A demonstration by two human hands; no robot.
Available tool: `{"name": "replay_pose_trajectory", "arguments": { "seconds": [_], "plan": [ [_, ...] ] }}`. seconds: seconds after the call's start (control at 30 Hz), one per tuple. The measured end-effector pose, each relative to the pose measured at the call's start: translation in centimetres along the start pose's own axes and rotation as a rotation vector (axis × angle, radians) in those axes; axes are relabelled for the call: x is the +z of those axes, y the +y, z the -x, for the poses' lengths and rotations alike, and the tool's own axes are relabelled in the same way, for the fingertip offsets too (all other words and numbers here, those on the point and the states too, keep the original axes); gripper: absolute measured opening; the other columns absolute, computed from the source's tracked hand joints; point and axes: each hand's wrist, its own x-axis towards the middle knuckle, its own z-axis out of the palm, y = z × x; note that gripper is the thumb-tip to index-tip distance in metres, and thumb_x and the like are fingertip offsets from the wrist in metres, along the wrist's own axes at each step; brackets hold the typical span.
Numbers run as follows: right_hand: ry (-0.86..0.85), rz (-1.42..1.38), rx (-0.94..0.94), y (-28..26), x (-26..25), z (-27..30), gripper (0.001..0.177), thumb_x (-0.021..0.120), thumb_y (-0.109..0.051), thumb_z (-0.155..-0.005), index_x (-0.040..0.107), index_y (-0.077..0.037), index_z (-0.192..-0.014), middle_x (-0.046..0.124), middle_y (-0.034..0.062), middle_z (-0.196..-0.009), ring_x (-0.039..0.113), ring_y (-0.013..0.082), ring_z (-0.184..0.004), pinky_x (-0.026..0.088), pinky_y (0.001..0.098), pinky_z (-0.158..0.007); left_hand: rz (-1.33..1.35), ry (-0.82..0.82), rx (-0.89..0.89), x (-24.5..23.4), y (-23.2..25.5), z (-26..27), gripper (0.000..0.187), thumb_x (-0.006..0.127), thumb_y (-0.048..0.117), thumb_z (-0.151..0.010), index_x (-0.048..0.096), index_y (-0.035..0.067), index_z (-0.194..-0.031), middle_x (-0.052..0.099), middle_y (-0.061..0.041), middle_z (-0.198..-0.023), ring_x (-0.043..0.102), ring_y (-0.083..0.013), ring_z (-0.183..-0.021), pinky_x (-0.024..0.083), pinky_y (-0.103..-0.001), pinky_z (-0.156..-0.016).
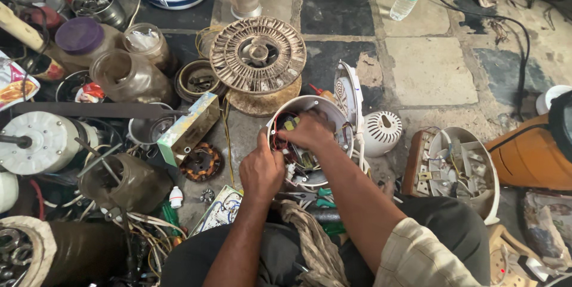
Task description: The person disassembles a white electric appliance by unscrewing the base cover with a screwdriver. They remove the cover to expose the internal motor and wiring, then use the screwdriver to adjust components inside the housing.
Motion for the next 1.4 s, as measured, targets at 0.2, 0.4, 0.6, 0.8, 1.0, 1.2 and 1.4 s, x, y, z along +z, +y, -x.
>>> {"name": "replay_pose_trajectory", "arguments": {
  "seconds": [0.2,0.4,0.6,0.8,1.0,1.2,1.4],
  "plan": [
    [-0.033,0.022,0.001,-0.3,0.2,-0.5,0.094,0.075,-0.069,-0.062,0.065,-0.012,-0.136,0.056,0.0142,-0.147,0.041,0.0406,-0.143,0.037,0.0528,-0.117,-0.003,-0.015,-0.042,-0.2,-0.1,-0.2,0.059,0.053,0.024,-0.090,0.043,0.006,-0.145,0.072,-0.028,-0.084,0.070,-0.0472,-0.078,0.052,-0.059,-0.076],
    [-0.028,0.015,0.005,-0.5,0.0,-0.6,0.097,0.076,-0.071,-0.060,0.064,-0.009,-0.135,0.054,0.0162,-0.147,0.041,0.0407,-0.142,0.036,0.0544,-0.115,0.020,-0.006,-0.062,-0.2,0.0,-0.2,0.054,0.053,0.026,-0.092,0.046,0.010,-0.142,0.073,-0.027,-0.087,0.070,-0.0476,-0.080,0.052,-0.059,-0.076],
    [-0.078,0.031,0.030,-1.0,-0.5,-0.5,0.095,0.077,-0.069,-0.062,0.067,-0.007,-0.133,0.056,0.0170,-0.147,0.042,0.0416,-0.143,0.037,0.0510,-0.117,0.021,-0.004,-0.071,-0.5,0.1,-0.3,0.052,0.053,0.027,-0.092,0.047,0.010,-0.141,0.073,-0.027,-0.087,0.070,-0.0474,-0.081,0.052,-0.059,-0.076],
    [-0.065,0.007,0.012,-0.4,0.2,-1.3,0.093,0.077,-0.069,-0.064,0.068,-0.006,-0.131,0.057,0.0217,-0.145,0.049,0.0395,-0.138,0.041,0.0458,-0.115,0.027,0.003,-0.045,-0.1,-0.5,-0.2,0.056,0.053,0.024,-0.089,0.045,0.006,-0.141,0.072,-0.027,-0.087,0.070,-0.0477,-0.079,0.052,-0.058,-0.076],
    [-0.071,-0.024,-0.033,0.2,0.2,-1.8,0.090,0.076,-0.069,-0.063,0.070,-0.009,-0.129,0.064,0.0193,-0.138,0.061,0.0349,-0.129,0.049,0.0426,-0.109,0.014,0.022,-0.040,0.4,-0.4,-0.1,0.052,0.053,0.024,-0.090,0.046,0.008,-0.139,0.072,-0.027,-0.088,0.069,-0.0479,-0.080,0.051,-0.060,-0.075],
    [-0.070,0.018,-0.043,0.3,-0.4,-1.4,0.095,0.074,-0.072,-0.063,0.066,-0.010,-0.134,0.059,0.0166,-0.144,0.054,0.0358,-0.135,0.043,0.0490,-0.112,0.013,-0.009,-0.037,0.5,-0.1,-0.3,0.049,0.054,0.024,-0.091,0.046,0.009,-0.137,0.072,-0.026,-0.086,0.069,-0.0479,-0.080,0.050,-0.060,-0.074],
    [-0.062,0.025,-0.034,-0.4,-0.1,-1.3,0.099,0.075,-0.072,-0.062,0.061,-0.011,-0.139,0.049,0.0146,-0.152,0.039,0.0391,-0.144,0.033,0.0596,-0.115,0.013,0.003,-0.051,0.1,-0.1,-0.4,0.053,0.053,0.022,-0.088,0.045,0.007,-0.139,0.072,-0.028,-0.087,0.069,-0.0484,-0.079,0.051,-0.060,-0.075]
  ]
}}
